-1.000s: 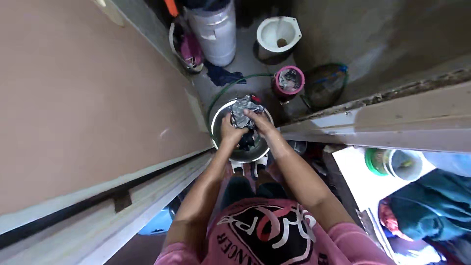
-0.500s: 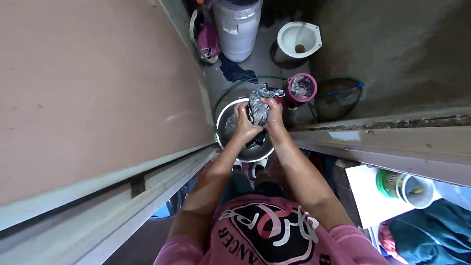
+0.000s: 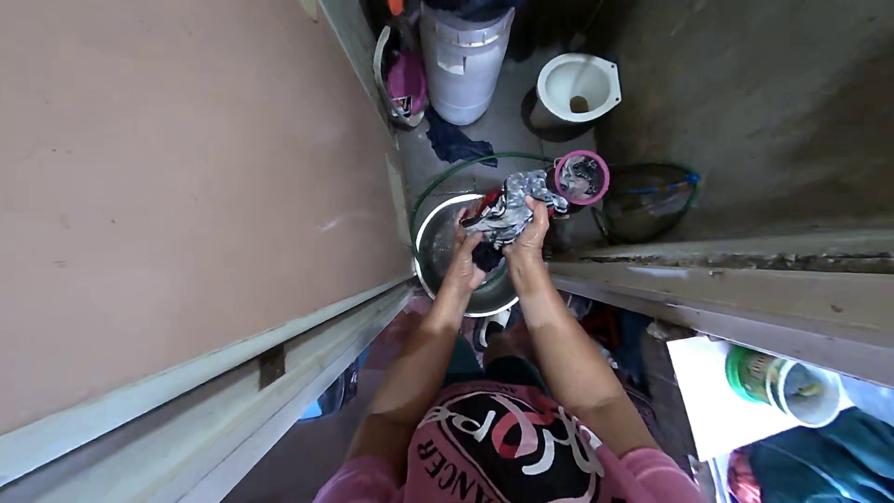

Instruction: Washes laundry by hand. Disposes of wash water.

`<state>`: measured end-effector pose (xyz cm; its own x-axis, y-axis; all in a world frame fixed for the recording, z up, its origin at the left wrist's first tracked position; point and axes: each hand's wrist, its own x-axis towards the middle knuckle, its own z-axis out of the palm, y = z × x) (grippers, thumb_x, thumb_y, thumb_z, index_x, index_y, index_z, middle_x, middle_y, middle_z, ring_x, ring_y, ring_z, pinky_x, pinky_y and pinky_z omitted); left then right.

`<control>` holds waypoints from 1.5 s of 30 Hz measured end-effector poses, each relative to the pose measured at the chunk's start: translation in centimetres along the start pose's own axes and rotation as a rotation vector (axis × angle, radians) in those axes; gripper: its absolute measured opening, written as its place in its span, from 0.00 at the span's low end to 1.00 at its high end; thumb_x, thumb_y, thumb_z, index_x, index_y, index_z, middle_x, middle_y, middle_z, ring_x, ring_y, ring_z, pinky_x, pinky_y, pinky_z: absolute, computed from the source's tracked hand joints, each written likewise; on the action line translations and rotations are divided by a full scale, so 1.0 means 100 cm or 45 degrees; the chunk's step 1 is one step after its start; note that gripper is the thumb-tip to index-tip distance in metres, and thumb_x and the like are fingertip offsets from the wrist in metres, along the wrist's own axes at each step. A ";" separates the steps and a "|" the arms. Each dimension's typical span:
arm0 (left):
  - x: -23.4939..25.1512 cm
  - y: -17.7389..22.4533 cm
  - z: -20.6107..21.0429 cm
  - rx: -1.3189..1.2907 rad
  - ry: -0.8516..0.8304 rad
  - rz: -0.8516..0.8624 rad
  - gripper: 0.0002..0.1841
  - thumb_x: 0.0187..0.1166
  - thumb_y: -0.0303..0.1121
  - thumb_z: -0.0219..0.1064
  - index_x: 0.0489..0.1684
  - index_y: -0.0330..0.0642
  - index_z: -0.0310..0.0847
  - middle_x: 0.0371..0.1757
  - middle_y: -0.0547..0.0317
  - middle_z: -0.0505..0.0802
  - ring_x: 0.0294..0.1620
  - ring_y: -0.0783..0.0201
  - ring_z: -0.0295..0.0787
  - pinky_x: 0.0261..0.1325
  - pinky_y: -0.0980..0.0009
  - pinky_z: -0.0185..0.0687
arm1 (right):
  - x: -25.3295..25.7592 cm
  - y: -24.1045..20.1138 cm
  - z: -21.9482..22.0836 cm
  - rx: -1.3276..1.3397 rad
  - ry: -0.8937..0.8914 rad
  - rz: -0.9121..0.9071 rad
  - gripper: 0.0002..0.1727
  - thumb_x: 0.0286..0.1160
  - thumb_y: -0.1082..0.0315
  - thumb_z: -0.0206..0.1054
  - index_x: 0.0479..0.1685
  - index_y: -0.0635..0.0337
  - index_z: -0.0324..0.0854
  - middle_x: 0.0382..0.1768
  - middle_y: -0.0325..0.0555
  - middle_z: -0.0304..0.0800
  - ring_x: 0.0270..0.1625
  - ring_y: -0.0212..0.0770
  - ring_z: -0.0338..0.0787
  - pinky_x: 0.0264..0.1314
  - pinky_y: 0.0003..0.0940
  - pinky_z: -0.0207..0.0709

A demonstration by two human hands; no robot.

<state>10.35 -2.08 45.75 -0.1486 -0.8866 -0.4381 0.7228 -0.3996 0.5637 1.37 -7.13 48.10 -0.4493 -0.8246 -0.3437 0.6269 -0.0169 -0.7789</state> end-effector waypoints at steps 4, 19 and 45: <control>0.007 0.013 0.008 0.096 0.011 0.030 0.54 0.65 0.80 0.59 0.90 0.57 0.54 0.72 0.62 0.85 0.65 0.65 0.86 0.62 0.62 0.88 | -0.024 0.003 -0.030 -0.397 -0.007 -0.104 0.28 0.70 0.59 0.69 0.69 0.58 0.72 0.53 0.43 0.89 0.54 0.34 0.90 0.60 0.39 0.87; 0.028 0.005 0.036 1.147 0.034 0.690 0.15 0.71 0.26 0.69 0.50 0.23 0.87 0.50 0.38 0.92 0.52 0.56 0.90 0.61 0.62 0.85 | -0.029 -0.024 -0.037 -0.316 -0.144 0.205 0.20 0.89 0.50 0.46 0.54 0.46 0.83 0.46 0.34 0.91 0.50 0.30 0.89 0.53 0.35 0.85; 0.028 0.014 0.010 0.950 -0.096 0.245 0.13 0.79 0.32 0.61 0.51 0.32 0.82 0.55 0.52 0.91 0.56 0.70 0.86 0.62 0.67 0.82 | -0.021 -0.019 -0.043 -0.141 -0.054 0.521 0.25 0.91 0.45 0.43 0.69 0.50 0.74 0.51 0.42 0.89 0.52 0.37 0.90 0.55 0.42 0.87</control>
<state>10.26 -5.36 46.01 -0.1312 -0.9591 -0.2508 0.0982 -0.2643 0.9594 -1.61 -2.90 48.11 -0.1498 -0.7734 -0.6160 0.6749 0.3753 -0.6353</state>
